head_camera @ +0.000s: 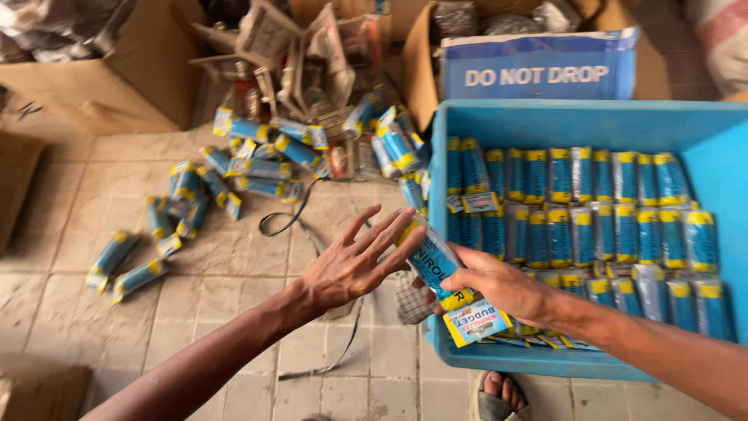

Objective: The person organizes blue paint rollers by wiping them with a cloth and placing them in a blue crate.

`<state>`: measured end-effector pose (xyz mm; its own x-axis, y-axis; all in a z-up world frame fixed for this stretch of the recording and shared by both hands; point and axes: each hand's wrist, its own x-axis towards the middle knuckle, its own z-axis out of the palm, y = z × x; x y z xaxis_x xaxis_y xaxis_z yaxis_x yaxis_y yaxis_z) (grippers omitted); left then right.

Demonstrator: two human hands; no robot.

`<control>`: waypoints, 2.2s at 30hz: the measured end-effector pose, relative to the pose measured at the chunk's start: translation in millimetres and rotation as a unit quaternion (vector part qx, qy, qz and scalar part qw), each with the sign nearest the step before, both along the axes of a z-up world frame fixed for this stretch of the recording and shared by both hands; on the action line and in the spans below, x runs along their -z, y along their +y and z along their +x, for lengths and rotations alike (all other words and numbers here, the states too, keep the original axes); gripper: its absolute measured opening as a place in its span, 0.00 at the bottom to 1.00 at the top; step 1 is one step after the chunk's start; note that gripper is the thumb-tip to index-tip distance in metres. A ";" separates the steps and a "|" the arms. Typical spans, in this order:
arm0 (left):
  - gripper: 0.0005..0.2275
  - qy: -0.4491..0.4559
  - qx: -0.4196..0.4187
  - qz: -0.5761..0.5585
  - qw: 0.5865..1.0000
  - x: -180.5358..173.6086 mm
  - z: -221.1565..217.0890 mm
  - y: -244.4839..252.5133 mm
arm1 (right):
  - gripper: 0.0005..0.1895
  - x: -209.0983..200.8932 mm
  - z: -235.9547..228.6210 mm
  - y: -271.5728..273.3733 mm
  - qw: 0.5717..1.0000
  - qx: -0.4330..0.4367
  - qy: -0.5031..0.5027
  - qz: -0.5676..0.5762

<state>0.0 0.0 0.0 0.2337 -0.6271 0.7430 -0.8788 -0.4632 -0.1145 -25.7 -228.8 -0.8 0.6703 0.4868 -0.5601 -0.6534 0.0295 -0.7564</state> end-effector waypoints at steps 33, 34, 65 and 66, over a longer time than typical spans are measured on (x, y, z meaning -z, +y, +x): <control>0.49 0.203 -0.333 0.485 0.782 152.7 148.0 -186.0 | 0.32 180.9 127.7 -111.1 0.665 0.034 -0.507 -0.547; 0.49 0.202 -0.334 0.487 0.781 154.5 151.1 -186.8 | 0.32 183.8 132.6 -109.4 0.666 0.036 -0.507 -0.546; 0.13 0.203 -0.175 0.249 0.931 74.2 -32.6 135.1 | 0.07 35.1 64.9 52.3 0.559 -0.221 -0.746 -0.287; 0.17 0.250 -0.190 0.253 0.915 97.3 -31.6 155.3 | 0.10 48.5 71.7 67.4 0.483 -0.302 -0.779 -0.264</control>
<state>-31.6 155.3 -97.3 0.7385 -0.6634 0.1206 -0.6657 -0.7458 -0.0260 46.0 -161.4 -49.3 0.3033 0.9219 0.2409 0.9506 -0.2754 -0.1429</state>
